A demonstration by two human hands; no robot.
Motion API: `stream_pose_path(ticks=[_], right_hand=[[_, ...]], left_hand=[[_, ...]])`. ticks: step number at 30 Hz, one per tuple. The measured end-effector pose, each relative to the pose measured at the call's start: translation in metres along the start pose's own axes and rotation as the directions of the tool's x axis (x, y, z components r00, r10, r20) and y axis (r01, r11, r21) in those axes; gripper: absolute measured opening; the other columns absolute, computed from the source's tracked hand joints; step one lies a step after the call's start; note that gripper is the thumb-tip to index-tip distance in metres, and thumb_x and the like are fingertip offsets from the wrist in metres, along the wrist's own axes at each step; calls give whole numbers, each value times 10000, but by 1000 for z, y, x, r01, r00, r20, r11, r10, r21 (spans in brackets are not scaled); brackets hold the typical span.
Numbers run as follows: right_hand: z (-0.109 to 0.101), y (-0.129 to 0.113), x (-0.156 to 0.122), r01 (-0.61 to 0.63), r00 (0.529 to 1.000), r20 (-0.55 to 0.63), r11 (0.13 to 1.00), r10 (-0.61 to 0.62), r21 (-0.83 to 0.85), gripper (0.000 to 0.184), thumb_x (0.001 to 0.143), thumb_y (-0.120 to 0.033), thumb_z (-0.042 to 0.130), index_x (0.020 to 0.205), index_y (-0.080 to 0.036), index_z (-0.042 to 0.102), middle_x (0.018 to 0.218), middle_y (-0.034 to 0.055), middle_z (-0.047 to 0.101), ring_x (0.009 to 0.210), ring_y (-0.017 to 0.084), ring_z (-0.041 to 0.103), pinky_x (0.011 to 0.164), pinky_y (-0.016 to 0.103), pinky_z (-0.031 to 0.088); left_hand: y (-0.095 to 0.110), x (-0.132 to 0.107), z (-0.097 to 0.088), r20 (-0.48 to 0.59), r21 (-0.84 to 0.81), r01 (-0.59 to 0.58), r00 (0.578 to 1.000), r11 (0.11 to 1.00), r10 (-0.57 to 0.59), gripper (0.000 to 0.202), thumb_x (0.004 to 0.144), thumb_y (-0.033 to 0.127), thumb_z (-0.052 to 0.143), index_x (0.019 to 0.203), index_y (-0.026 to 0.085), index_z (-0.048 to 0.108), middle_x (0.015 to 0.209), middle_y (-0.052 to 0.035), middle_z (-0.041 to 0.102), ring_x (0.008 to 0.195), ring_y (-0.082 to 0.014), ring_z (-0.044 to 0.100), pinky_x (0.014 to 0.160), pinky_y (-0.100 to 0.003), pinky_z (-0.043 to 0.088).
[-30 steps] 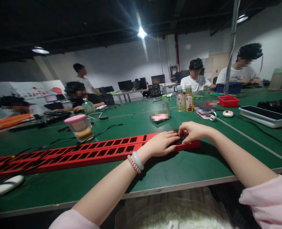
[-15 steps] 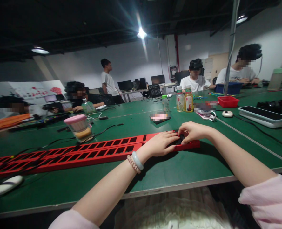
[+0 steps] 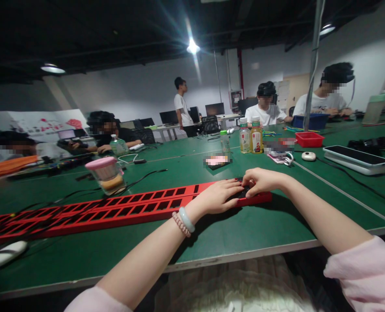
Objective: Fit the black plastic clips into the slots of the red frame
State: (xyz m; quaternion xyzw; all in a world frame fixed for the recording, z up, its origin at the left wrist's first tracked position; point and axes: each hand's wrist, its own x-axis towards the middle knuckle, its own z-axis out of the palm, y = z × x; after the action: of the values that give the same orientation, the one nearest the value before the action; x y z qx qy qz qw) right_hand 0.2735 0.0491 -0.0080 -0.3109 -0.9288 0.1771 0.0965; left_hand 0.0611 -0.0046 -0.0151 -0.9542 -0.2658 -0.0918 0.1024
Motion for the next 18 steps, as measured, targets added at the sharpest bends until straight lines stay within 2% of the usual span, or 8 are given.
stream_pose_path(ticks=[18], right_hand=[[5,6,3,-34,999,-28,999,34,6,477,561,-520,669,859,-150,622,814,36,511,750,166,497,661,257,396]], left_hand=[[-1,1,2,0,10,0,1000,1000,0,379,890,348,384,1201,145,459,1282,-86,479,1228,-204,377,1041,-338,273]])
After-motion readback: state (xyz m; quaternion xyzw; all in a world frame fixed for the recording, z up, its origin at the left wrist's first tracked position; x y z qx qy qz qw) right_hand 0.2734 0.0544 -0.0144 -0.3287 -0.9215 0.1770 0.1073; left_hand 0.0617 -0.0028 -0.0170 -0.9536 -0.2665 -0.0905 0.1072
